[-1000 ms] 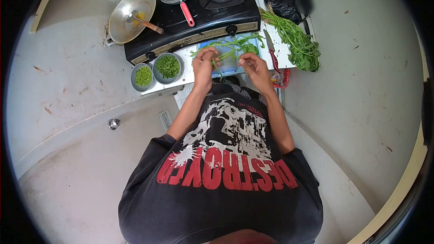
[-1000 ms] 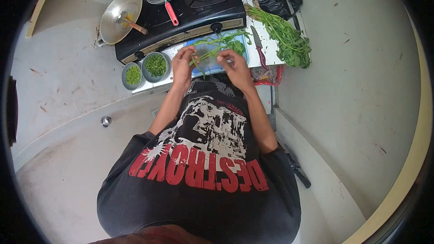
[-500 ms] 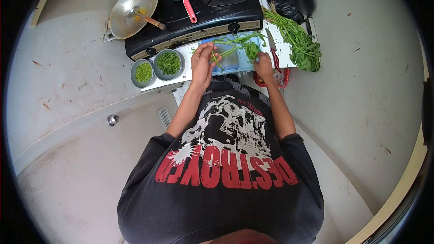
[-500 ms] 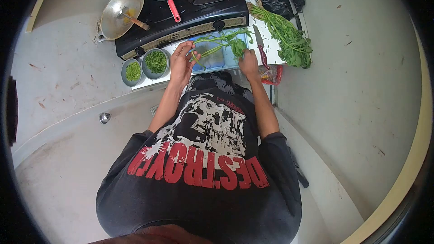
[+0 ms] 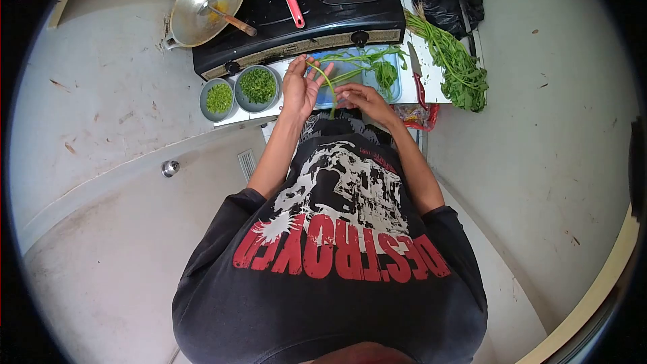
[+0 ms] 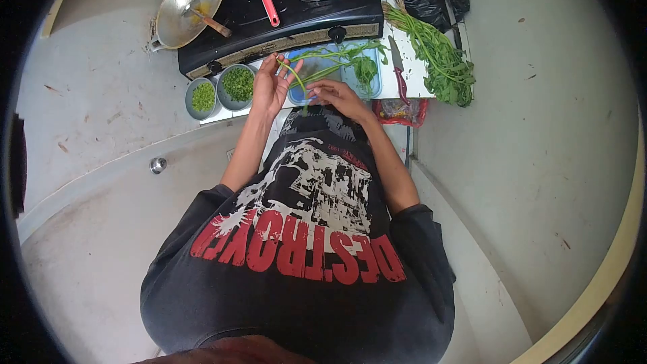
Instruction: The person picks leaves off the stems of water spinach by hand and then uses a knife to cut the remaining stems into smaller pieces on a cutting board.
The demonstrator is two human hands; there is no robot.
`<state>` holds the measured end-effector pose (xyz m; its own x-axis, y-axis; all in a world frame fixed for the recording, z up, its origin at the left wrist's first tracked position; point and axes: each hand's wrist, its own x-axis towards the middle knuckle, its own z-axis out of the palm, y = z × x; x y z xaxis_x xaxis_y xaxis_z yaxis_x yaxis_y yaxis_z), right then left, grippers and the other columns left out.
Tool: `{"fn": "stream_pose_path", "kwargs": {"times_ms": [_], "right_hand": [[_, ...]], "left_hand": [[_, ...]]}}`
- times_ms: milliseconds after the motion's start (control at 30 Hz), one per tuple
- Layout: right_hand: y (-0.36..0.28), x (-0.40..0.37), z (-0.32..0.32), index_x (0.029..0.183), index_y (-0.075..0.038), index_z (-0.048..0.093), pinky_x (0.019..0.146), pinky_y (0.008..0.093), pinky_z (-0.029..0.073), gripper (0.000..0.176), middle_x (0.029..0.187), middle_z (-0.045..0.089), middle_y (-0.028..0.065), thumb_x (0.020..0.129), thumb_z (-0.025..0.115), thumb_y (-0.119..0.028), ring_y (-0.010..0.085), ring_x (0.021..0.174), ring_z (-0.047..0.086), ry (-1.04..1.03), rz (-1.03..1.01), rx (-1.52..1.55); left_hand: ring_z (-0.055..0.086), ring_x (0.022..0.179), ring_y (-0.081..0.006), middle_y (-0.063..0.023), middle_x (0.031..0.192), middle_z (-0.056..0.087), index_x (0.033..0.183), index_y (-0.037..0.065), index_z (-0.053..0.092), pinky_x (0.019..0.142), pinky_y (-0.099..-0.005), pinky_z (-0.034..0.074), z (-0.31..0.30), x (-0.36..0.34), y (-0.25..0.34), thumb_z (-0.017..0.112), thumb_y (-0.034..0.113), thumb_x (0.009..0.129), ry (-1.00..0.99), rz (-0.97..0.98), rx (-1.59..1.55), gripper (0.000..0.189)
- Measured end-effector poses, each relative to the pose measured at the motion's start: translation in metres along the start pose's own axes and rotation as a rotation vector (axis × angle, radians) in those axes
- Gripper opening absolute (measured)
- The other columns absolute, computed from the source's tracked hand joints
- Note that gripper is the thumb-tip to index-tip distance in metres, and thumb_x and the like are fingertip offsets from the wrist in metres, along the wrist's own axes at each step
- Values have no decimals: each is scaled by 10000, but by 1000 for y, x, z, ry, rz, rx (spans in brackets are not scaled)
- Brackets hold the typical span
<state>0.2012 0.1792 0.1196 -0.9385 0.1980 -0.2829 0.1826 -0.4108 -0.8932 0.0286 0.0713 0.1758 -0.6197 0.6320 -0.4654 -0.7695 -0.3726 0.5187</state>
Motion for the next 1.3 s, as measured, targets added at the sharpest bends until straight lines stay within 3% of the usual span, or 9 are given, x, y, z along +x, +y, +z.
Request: {"fn": "stream_pose_path", "kwargs": {"times_ms": [200, 400, 500, 600, 633, 1000, 1100, 1200, 1300], "right_hand": [[22, 6, -14, 1213, -53, 677, 791, 272, 510, 276, 1069, 709, 38, 1013, 630, -238, 123, 878, 688, 50, 47, 153], [49, 33, -41, 1090, -58, 722, 689, 305, 530, 188, 1041, 700, 67, 945, 693, -174, 165, 769, 681, 493, -174, -620], [46, 48, -47, 1081, -94, 725, 724, 374, 529, 182, 990, 685, 69, 917, 688, -162, 239, 804, 673, 500, -173, -860], [46, 59, -45, 1036, -116, 729, 816, 450, 483, 154, 992, 653, 64, 905, 670, -171, 285, 951, 636, 524, -218, -1205], [44, 61, -43, 1028, -122, 729, 840, 458, 457, 148, 1009, 645, 57, 906, 664, -176, 277, 996, 614, 523, -209, -1228], [66, 73, -40, 1008, -157, 733, 881, 455, 355, 136, 1037, 605, 16, 892, 662, -166, 234, 1083, 551, 491, -251, -1364], [67, 70, -43, 1015, -157, 725, 882, 452, 355, 139, 1036, 603, 23, 891, 663, -164, 239, 1073, 556, 479, -264, -1364], [67, 70, -45, 1035, -149, 715, 879, 454, 358, 155, 1031, 601, 32, 891, 666, -174, 250, 1062, 561, 466, -297, -1349], [61, 68, -45, 1060, -136, 706, 875, 453, 363, 179, 1059, 609, 34, 893, 666, -184, 255, 1063, 560, 446, -307, -1370]], "left_hand": [[581, 948, -217, -107, 1028, 551, 1109, 2, 497, 1034, -602, 528, -43, 19, -4, 494, 71, 1046, 102, 42, -71, 94], [574, 945, -203, -89, 1047, 549, 1108, 19, 524, 907, -453, 614, -99, 37, -25, 529, 45, 1013, 326, 80, 210, 99], [569, 837, -159, -63, 1001, 565, 1089, 36, 582, 740, -342, 607, -143, 51, -39, 584, 77, 981, 425, 80, 504, 115], [575, 897, -169, -56, 1007, 589, 1076, 68, 602, 756, -332, 557, -159, 49, -42, 600, 116, 979, 430, 71, 829, 108], [590, 804, -141, -46, 934, 607, 1055, 62, 616, 673, -301, 532, -164, 50, -44, 618, 131, 973, 459, 88, 868, 108], [585, 636, -124, -57, 809, 659, 1036, 13, 652, 543, -268, 442, -211, 64, -55, 637, 149, 913, 548, 100, 1071, 183], [619, 667, -149, -69, 836, 677, 1051, 25, 661, 572, -298, 472, -207, 60, -56, 636, 160, 917, 521, 85, 1047, 192], [651, 668, -191, -104, 815, 693, 1064, 35, 665, 599, -360, 500, -198, 58, -55, 634, 167, 917, 618, 154, 1419, 200], [670, 647, -263, -159, 777, 694, 1085, 31, 663, 623, -417, 509, -165, 46, -46, 623, 160, 920, 478, 306, 1491, 213]]}}
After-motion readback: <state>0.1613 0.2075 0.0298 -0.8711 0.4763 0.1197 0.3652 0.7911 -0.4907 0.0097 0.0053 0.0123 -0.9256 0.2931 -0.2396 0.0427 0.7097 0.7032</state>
